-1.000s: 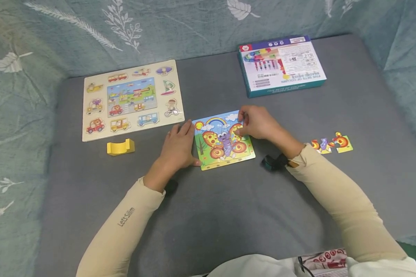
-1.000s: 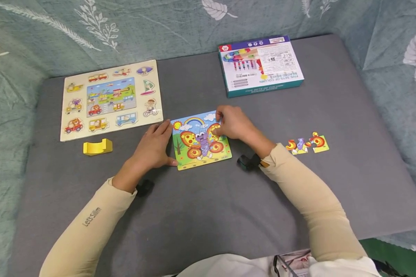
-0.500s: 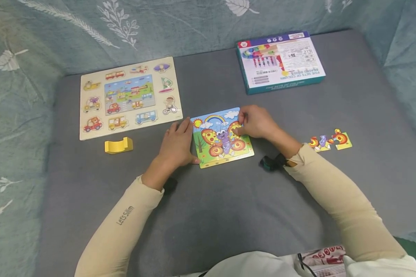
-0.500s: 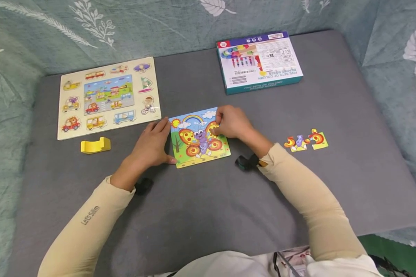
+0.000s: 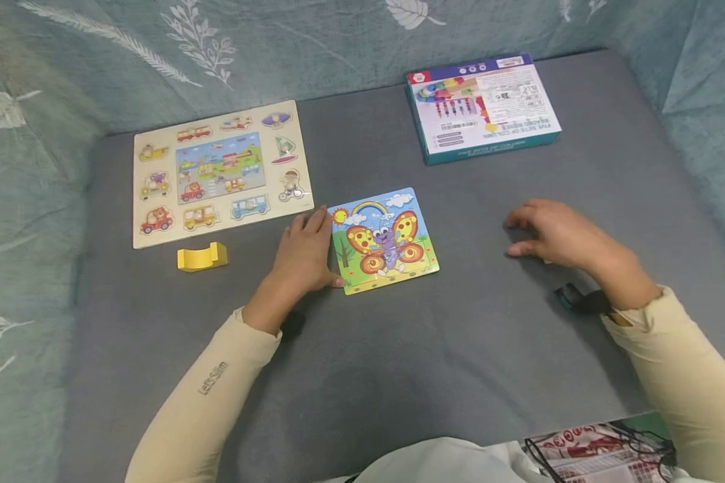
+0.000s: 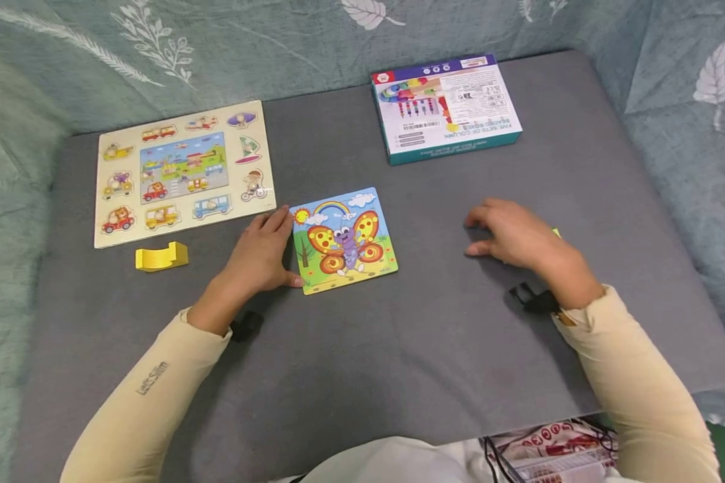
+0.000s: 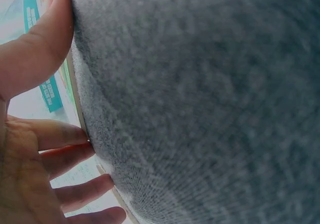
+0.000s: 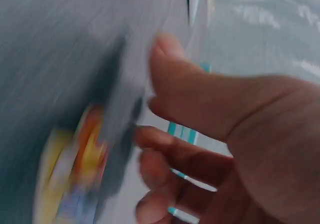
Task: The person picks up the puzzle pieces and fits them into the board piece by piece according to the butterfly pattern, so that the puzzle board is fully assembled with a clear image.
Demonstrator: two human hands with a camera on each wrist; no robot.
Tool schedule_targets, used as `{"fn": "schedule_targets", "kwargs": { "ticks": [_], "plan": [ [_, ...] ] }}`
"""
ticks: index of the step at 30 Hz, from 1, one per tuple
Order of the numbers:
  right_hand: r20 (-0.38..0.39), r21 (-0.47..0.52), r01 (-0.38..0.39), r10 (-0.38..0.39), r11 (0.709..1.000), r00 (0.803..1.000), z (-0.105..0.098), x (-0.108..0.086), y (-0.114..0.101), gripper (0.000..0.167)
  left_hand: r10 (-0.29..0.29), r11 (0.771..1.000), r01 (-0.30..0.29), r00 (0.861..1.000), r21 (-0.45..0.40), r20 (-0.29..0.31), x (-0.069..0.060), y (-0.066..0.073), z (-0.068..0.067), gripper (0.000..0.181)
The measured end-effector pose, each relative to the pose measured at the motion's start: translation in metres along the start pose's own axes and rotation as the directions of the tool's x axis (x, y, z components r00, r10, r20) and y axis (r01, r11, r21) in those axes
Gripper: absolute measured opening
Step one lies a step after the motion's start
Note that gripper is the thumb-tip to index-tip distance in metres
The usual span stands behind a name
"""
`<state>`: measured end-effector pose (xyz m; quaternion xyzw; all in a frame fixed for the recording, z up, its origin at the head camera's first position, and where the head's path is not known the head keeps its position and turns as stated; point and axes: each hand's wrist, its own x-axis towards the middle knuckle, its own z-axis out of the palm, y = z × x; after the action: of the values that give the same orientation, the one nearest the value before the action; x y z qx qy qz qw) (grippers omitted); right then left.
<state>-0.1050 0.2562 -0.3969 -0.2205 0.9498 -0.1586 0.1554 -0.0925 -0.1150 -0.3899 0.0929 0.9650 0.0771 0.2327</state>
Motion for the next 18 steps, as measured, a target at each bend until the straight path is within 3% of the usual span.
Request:
{"fn": "schedule_targets", "kwargs": {
  "ticks": [3,7,15,18],
  "plan": [
    [0.06,-0.008,-0.078,0.079,0.997,0.995,-0.003,-0.021,0.02,0.053,-0.002,1.0,0.002,1.0,0.003,-0.005,0.0,0.001,0.0,0.119],
    [0.017,-0.028,-0.105,0.105,0.994,0.994,0.0,-0.028,0.032,0.048,-0.006,1.0,0.006,1.0,-0.001,-0.019,-0.001,-0.001,-0.001,0.118],
    [-0.028,-0.068,-0.024,0.022,0.997,0.999,0.004,-0.02,0.022,0.024,-0.017,1.0,0.017,1.0,-0.013,-0.012,-0.003,-0.001,0.0,0.117],
    [-0.045,-0.034,0.058,-0.06,0.998,0.997,0.004,-0.008,0.008,0.018,-0.008,1.0,0.008,1.0,-0.005,-0.015,0.0,0.001,0.001,0.117]
  ]
}}
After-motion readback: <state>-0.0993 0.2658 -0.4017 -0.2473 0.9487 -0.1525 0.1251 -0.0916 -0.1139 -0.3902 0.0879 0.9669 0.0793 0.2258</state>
